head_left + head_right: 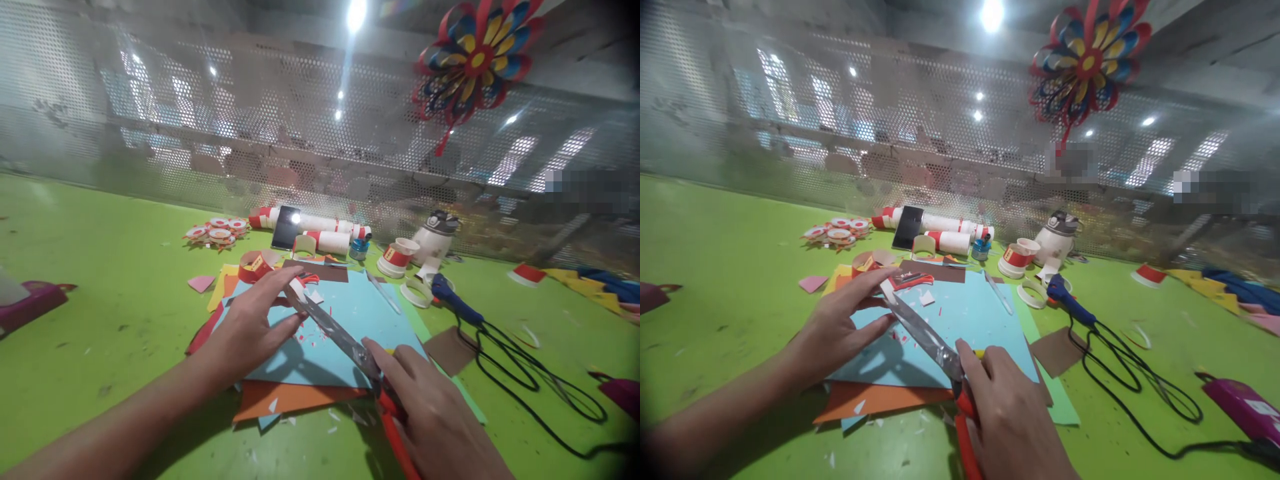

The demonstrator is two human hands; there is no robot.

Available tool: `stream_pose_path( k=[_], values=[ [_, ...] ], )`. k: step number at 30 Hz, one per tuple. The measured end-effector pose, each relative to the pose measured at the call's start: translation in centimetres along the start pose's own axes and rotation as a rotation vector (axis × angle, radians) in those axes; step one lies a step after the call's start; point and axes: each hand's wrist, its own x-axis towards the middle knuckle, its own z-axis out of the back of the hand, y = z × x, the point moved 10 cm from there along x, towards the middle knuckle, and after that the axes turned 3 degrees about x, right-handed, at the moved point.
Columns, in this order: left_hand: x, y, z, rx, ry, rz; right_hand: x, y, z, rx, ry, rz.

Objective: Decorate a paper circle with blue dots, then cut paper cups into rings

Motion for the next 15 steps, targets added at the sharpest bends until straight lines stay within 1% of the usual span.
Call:
stream_pose_path(
  k=[5, 11, 13, 15],
  values=[
    [-0.1, 0.2, -0.1, -0.098, -0.002, 0.054, 0.0, 0.1, 0.1, 0.001, -0.006, 0.006],
    [-0.3, 0.6, -0.1, -0.068, 0.016, 0.106, 0.0, 0.2, 0.9, -0.019, -0.037, 0.002],
    [-0.1, 0.8, 0.0, -0.085, 0.019, 0.155, 0.1, 0.1, 1.5, 0.000, -0.073, 0.005],
    [0.0, 1.4, -0.1, -0.196, 0.033, 0.262, 0.2, -0.1, 2.4, 0.053, -0.130, -0.012]
  ],
)
